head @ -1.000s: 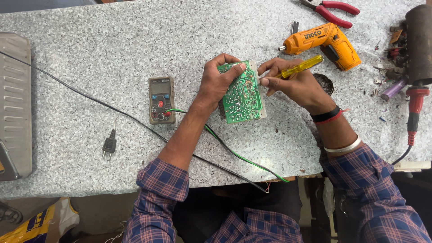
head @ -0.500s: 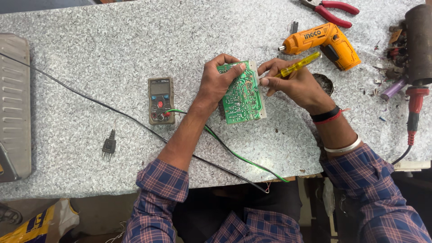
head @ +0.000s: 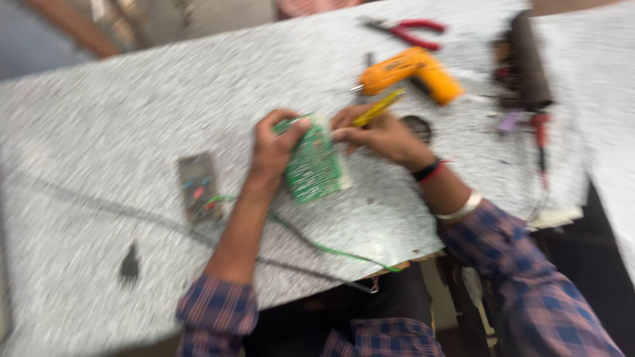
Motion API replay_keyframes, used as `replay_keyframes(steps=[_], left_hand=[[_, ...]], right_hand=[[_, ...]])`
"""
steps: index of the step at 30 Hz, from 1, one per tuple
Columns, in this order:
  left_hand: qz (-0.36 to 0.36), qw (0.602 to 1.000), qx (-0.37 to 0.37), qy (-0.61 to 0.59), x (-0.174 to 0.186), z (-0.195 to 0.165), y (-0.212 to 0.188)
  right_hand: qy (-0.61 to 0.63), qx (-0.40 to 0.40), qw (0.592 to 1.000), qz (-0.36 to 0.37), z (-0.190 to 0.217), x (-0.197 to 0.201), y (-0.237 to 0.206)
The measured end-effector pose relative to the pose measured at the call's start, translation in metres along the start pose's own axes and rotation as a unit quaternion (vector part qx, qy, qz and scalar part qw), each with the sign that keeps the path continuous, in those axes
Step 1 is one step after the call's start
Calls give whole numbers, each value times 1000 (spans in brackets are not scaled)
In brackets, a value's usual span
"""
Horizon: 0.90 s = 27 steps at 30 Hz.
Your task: The person holds a green circuit board and uses a yellow screwdriver to scrape and clean solder joints on the board's surface. They briefly pick up a small paper cup, then continue scraping different areas of the board with the screwdriver.
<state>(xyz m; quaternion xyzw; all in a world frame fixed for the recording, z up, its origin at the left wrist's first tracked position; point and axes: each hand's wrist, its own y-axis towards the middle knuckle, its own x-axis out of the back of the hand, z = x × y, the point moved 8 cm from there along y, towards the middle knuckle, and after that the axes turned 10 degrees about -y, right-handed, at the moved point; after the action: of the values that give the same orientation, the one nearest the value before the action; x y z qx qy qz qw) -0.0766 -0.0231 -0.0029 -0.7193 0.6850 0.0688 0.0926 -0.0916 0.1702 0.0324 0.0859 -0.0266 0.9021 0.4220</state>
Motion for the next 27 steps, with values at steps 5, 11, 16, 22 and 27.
replay_keyframes(steps=[5, 11, 16, 22, 27], left_hand=[[-7, 999, 38, 12, -3, 3, -3], [-37, 993, 89, -65, -7, 13, -7], [-37, 993, 85, -66, -3, 12, -7], [19, 999, 39, -8, -8, 3, -8], [33, 998, 30, 46, -8, 2, -7]], right_hand=[[81, 20, 996, 25, -3, 0, -7], [56, -37, 998, -10, -12, 1, -12], [46, 9, 999, 8, -7, 0, -8], [-28, -14, 992, -122, -17, 33, -9], [-106, 14, 987, -123, -16, 35, -7]])
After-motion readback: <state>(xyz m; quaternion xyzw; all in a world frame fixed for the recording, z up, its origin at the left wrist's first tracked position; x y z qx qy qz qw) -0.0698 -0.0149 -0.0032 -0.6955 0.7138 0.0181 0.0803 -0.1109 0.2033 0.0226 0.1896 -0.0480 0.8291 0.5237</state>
